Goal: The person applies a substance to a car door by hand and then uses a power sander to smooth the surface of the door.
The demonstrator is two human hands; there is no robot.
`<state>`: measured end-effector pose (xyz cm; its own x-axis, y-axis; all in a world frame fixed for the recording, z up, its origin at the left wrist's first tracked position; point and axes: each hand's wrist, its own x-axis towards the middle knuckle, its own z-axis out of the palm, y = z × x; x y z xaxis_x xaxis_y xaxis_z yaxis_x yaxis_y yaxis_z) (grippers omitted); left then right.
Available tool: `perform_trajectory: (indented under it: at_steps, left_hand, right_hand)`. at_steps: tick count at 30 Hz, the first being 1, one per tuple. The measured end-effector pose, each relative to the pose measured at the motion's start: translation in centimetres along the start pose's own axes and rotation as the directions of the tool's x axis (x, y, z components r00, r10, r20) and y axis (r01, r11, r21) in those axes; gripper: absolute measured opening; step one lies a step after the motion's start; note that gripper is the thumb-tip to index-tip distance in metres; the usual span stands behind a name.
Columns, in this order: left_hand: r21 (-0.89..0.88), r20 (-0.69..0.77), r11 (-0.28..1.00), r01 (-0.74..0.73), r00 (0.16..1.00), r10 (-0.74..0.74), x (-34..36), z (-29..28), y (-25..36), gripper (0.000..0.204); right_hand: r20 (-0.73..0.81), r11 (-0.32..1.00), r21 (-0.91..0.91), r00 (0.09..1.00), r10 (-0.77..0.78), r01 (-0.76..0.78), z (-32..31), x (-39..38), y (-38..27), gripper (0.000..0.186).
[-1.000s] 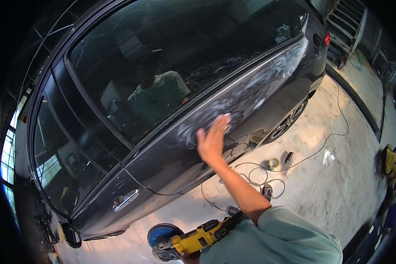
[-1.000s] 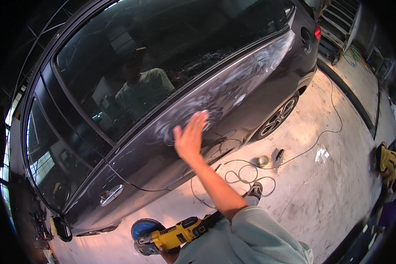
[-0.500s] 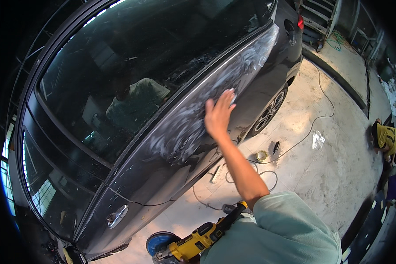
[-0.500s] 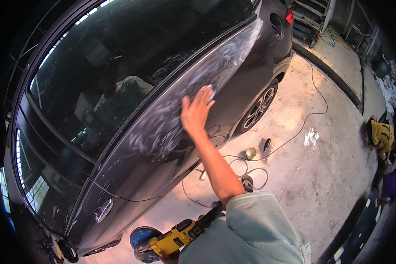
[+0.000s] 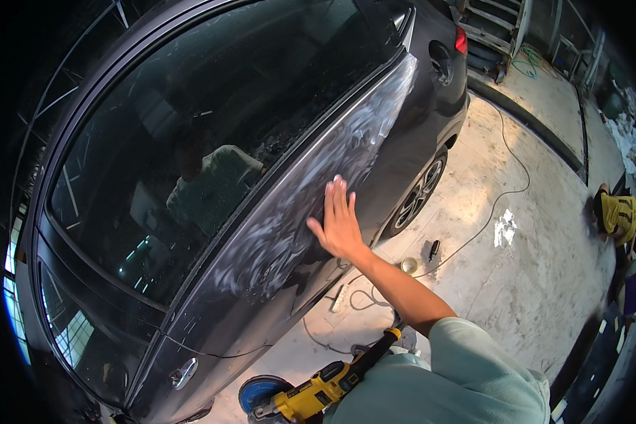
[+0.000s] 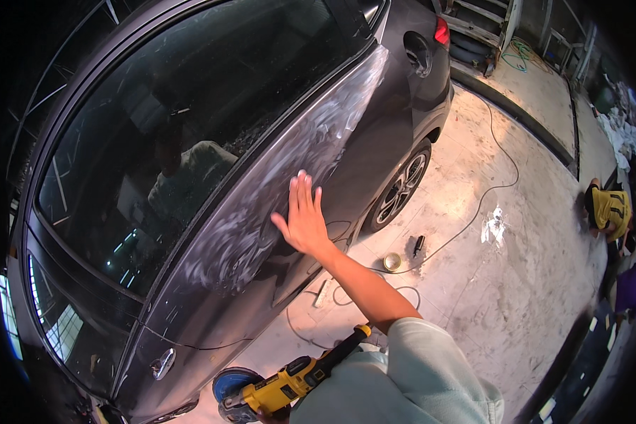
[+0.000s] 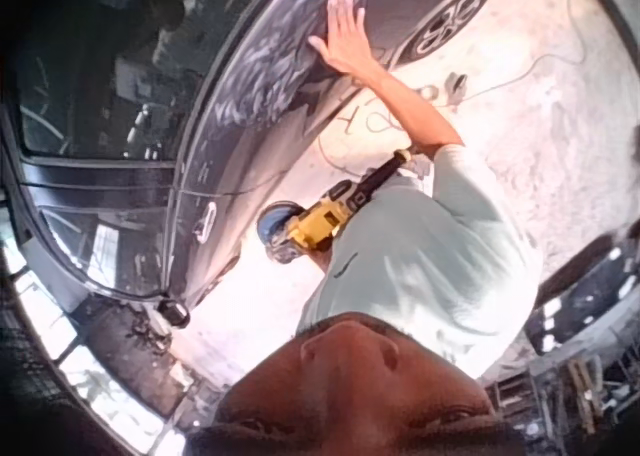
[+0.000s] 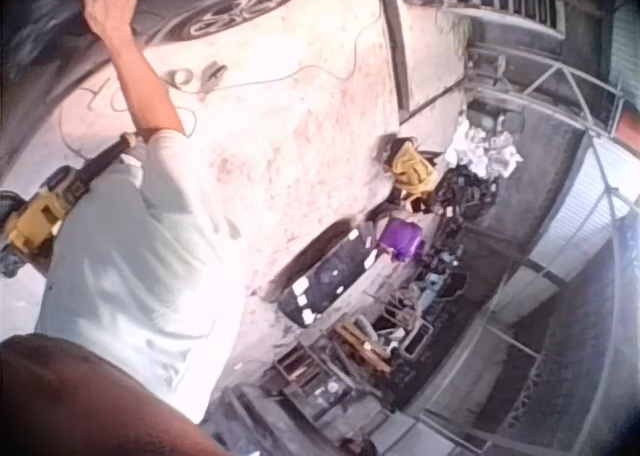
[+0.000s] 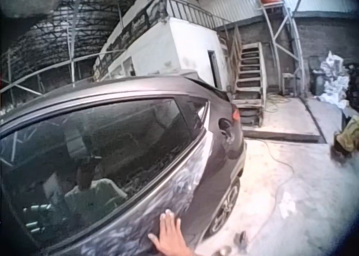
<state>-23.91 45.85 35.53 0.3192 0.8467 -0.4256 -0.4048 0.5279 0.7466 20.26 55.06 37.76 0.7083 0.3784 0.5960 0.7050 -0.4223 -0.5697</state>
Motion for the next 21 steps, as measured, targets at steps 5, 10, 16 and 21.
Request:
perform_trajectory:
  at_steps: [5, 10, 16, 21]
  left_hand:
    - [0.004, 0.024, 1.000, 0.007, 1.000, -0.007, 0.4, 3.3, -1.6, 0.058]
    - [-0.003, 0.026, 1.000, 0.016, 1.000, -0.016, 1.0, 6.6, -3.5, 0.060]
    - [-0.005, -0.004, 1.000, -0.005, 1.000, 0.005, 0.7, 9.1, -4.9, 0.061]
    - [-0.012, -0.028, 1.000, 0.018, 0.999, -0.018, 0.2, 10.9, -6.9, 0.062]
  right_hand:
    - [0.057, 0.972, -0.152, 0.980, 0.191, -0.181, -4.1, 8.1, 7.5, 0.075]
    - [0.018, 0.997, -0.069, 0.999, 0.028, -0.027, -3.3, 11.2, 5.7, 0.078]
    - [0.250, 0.961, -0.220, 0.962, -0.109, 0.166, -5.6, 6.2, 10.6, 0.077]
    - [-0.043, 0.974, -0.166, 0.988, 0.151, -0.156, -7.3, 19.9, 15.4, 0.076]
